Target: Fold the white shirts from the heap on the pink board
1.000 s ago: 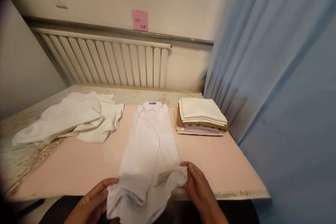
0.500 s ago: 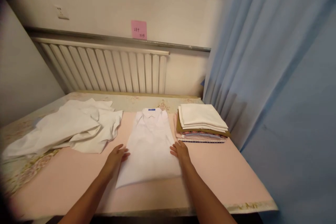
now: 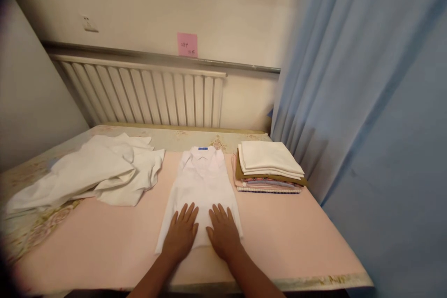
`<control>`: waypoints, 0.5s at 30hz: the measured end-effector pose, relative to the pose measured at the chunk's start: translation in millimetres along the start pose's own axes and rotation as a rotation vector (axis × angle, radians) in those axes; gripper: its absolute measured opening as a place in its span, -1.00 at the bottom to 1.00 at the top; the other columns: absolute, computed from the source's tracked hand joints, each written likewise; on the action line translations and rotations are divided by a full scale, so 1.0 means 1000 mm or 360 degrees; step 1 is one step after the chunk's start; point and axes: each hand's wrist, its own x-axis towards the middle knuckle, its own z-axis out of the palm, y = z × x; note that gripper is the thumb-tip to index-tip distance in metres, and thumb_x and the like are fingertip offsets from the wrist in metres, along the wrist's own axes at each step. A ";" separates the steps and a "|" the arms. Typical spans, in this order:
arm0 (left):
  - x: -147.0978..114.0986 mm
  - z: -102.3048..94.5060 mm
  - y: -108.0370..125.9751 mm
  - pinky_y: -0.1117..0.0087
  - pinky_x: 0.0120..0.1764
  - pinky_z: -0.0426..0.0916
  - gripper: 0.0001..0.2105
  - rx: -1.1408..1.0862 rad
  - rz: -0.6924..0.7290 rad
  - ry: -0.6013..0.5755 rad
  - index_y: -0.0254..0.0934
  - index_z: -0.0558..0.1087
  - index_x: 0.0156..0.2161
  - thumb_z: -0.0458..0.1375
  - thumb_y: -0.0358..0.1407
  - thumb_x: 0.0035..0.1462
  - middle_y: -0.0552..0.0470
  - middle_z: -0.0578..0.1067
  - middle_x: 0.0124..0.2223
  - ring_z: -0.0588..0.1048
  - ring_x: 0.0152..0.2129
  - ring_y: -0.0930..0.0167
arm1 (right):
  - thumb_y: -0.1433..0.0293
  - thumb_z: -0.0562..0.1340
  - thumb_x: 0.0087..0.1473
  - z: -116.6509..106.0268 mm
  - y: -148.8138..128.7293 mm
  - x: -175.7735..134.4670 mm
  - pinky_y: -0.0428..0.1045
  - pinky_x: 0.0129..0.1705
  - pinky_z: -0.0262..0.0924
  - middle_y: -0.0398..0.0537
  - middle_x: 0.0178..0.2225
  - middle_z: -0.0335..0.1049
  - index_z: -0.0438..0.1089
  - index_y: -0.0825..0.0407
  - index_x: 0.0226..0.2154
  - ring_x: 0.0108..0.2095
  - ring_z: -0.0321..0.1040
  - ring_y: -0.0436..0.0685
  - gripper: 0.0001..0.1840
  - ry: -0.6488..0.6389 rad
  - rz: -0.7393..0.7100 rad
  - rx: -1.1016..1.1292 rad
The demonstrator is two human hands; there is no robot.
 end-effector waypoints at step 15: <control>-0.056 -0.015 -0.064 -0.05 0.21 0.04 -0.47 0.0159 0.0273 0.0162 -0.16 0.19 0.25 -0.01 -0.05 0.22 -0.06 0.18 0.30 0.04 0.27 0.14 | 0.22 0.20 0.11 -0.027 0.054 -0.061 0.27 0.30 -0.13 0.03 0.29 0.00 0.06 -0.01 0.26 0.31 -0.13 0.24 -0.31 -0.0164 -0.0097 0.0149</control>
